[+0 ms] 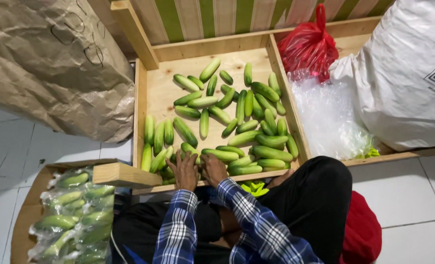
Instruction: Packing cucumbers into individual plastic bags and placing them into a cardboard box
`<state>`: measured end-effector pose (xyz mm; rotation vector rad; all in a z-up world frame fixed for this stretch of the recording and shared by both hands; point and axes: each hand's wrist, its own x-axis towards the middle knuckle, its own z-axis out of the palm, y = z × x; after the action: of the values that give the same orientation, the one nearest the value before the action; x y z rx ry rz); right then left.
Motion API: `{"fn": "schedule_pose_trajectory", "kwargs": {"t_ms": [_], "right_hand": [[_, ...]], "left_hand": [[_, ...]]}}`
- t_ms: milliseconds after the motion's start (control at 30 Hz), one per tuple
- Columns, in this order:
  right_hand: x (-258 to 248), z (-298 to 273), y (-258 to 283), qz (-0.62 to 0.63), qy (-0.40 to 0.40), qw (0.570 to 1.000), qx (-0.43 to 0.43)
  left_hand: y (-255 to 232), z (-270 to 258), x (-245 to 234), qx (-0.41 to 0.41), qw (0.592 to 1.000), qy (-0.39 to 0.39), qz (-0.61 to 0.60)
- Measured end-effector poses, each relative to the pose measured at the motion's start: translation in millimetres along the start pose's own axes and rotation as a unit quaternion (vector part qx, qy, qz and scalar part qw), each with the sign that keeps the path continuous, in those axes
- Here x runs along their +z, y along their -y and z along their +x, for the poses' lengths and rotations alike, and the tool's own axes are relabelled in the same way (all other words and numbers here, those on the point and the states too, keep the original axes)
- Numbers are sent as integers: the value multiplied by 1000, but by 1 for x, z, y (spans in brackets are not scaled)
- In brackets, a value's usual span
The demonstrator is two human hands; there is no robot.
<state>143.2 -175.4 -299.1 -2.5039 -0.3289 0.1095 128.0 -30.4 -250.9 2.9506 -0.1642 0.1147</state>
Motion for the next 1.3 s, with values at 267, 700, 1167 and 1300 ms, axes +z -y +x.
{"fn": "schedule_pose_trajectory", "kwargs": {"t_ms": [267, 700, 1167, 1300], "right_hand": [[-112, -50, 8, -83, -54, 995, -22], [-64, -136, -84, -355, 121, 927, 28], [-264, -141, 43, 417, 15, 906, 71], [-295, -149, 71, 626, -101, 773, -21]], "left_hand": [[-6, 3, -9, 2, 988, -127, -85], [-77, 9, -115, -176, 688, -60, -701], [-121, 4, -191, -118, 450, -118, -877], [-131, 4, -202, -133, 400, -102, -901]]}}
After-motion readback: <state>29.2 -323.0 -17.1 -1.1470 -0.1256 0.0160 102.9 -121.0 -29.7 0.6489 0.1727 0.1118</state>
